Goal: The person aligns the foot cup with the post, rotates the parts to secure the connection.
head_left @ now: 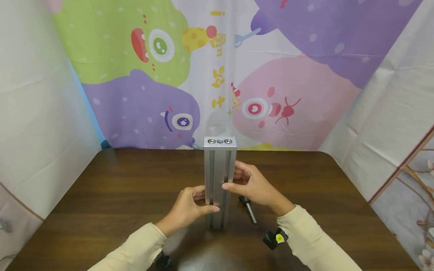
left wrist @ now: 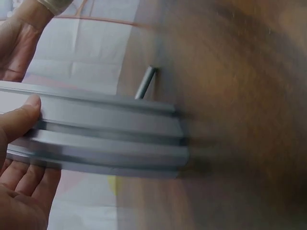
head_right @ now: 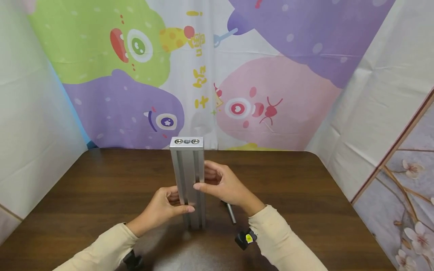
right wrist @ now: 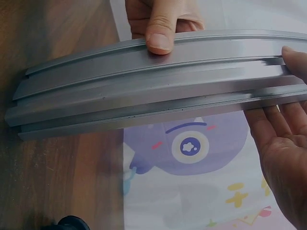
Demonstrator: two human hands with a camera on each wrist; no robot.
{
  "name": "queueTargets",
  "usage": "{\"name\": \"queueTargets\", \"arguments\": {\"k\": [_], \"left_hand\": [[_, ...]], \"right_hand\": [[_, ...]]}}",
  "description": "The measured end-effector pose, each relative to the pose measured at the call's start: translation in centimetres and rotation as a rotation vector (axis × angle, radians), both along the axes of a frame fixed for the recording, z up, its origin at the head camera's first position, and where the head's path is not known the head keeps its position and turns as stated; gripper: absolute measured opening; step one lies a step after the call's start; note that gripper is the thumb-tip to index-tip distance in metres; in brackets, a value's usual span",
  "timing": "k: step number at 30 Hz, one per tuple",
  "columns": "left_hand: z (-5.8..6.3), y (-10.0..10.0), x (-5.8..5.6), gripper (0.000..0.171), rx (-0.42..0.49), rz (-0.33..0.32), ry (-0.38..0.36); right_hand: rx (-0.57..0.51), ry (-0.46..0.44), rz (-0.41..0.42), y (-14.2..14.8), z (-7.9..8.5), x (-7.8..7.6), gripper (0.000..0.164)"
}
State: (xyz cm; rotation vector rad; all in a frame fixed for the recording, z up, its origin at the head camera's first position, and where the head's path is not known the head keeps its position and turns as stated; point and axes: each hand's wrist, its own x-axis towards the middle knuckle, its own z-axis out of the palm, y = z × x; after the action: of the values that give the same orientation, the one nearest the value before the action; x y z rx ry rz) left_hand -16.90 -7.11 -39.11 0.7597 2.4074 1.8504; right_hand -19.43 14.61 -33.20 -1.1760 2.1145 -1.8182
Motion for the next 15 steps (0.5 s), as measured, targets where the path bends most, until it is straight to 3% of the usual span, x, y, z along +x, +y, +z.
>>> {"name": "queueTargets", "arguments": {"k": [6, 15], "left_hand": [[-0.3, 0.0, 0.1, 0.044, 0.022, -0.005, -0.014], [-1.4, -0.3, -0.2, 0.044, 0.106, -0.078, -0.077]], "right_hand": [[-0.007, -0.001, 0.002, 0.0, 0.0, 0.0, 0.051], [-0.012, -0.022, 0.004, 0.0, 0.0, 0.0, 0.051]]}}
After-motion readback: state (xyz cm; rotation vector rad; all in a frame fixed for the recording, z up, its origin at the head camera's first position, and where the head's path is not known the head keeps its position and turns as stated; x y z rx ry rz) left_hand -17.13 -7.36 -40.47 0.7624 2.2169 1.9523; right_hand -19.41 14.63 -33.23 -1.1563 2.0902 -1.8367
